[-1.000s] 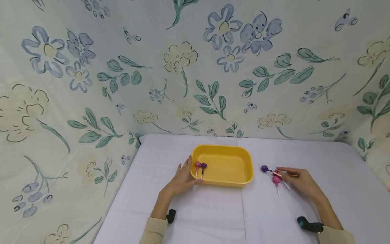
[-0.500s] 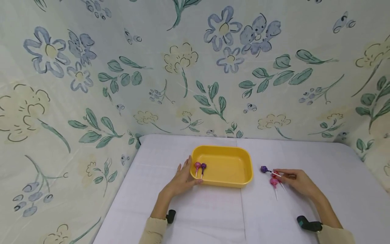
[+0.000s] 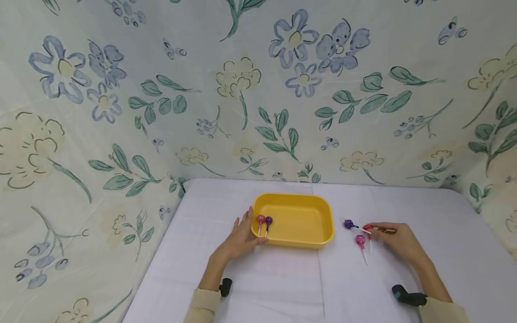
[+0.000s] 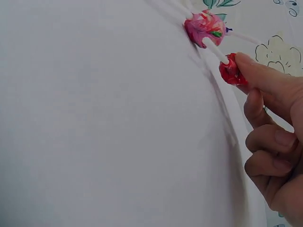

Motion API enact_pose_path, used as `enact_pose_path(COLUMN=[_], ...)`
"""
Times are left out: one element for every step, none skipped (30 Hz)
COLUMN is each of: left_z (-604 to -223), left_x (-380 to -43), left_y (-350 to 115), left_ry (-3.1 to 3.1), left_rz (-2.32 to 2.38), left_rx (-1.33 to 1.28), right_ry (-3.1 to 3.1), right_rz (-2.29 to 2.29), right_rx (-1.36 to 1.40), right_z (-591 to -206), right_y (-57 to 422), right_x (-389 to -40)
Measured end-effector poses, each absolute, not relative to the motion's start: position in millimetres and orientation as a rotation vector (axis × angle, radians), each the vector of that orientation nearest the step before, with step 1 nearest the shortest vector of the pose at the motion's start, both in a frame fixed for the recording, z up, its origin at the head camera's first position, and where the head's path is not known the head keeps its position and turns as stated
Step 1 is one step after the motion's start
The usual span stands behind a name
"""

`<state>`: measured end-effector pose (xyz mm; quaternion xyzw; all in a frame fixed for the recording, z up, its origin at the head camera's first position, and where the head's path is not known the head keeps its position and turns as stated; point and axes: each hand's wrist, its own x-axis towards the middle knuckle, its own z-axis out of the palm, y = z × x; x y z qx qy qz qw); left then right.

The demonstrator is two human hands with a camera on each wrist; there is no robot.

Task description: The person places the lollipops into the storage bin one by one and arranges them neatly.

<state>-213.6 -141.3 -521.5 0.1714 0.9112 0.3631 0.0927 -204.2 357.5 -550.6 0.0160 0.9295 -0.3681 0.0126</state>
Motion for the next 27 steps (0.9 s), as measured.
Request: enact_pose_path(left_z=[-521,-522,-522,-522,-522,-521,-522,-522,-522,-522,-522,-522,-522,-522,-522,-522,-523,-523,-524,-524,-524,-524,-524,-524,-524,-523,-523], left_x=[-213,-213,-213,-212,-212,-212,-212,-212,-213,-213,-213,-213,-213,-213,-213,-213,-213,-214,-214,-214,-214,-214,-214,-214,-214,-214,-215], left_y=[-141,-142,-142,-142,-142,-142,-143,-142,-142,-142,-142,-142,-142,-143,-143,-143,-143,-143,-143,-143,-144,-144,-144,-144,-144,-144,-144], left_ry=[2.705,2.705,2.707,2.707,2.706,2.705,2.707,2.706,2.705,2.702,2.700,2.699,2.698,2.693,2.692,2.688,2.686,2.682,2.681,2.682,2.682,2.683,2.685,2.686,2.689,2.690,2.690], left_rz=[1.080,1.078,1.080,1.079,1.082,1.087,1.087,1.092,1.096,1.097,1.100,1.102,1.101,1.109,1.109,1.110,1.112,1.114,1.113,1.114,1.113,1.111,1.110,1.107,1.105,1.101,1.100], left_rx=[0.508,0.506,0.508,0.508,0.510,0.512,0.514,0.517,0.516,0.519,0.524,0.526,0.526,0.524,0.526,0.528,0.530,0.528,0.529,0.530,0.532,0.534,0.535,0.533,0.534,0.531,0.527], right_ry=[2.899,2.898,2.899,2.903,2.903,2.904,2.905,2.906,2.906,2.899,2.890,2.887,2.886,2.881,2.883,2.878,2.877,2.875,2.864,2.850,2.835,2.822,2.809,2.790,2.773,2.756,2.744], right_rz=[-1.164,-1.186,-1.211,-1.234,-1.273,-1.305,-1.343,-1.375,-1.405,-1.438,-1.469,-1.490,-1.516,-1.540,-1.555,-1.574,-1.584,-1.592,-1.600,-1.602,-1.606,-1.612,-1.620,-1.632,-1.637,-1.639,-1.637], right_rx=[0.093,0.137,0.192,0.236,0.281,0.319,0.347,0.368,0.392,0.397,0.404,0.406,0.395,0.382,0.361,0.336,0.304,0.265,0.226,0.199,0.158,0.116,0.070,0.035,0.005,-0.032,-0.065], right_z=[-549,-548,-546,-543,-540,-536,-531,-526,-522,-518,-514,-511,-508,-505,-503,-502,-500,-498,-497,-495,-494,-493,-492,-492,-492,-491,-491], right_y=[358,359,358,357,356,353,350,345,339,332,325,317,308,298,288,279,269,260,250,241,231,222,213,204,195,187,179], right_x=[-204,-205,-206,-207,-209,-211,-214,-217,-220,-223,-225,-228,-232,-235,-238,-241,-243,-246,-249,-251,-253,-256,-258,-260,-262,-263,-265])
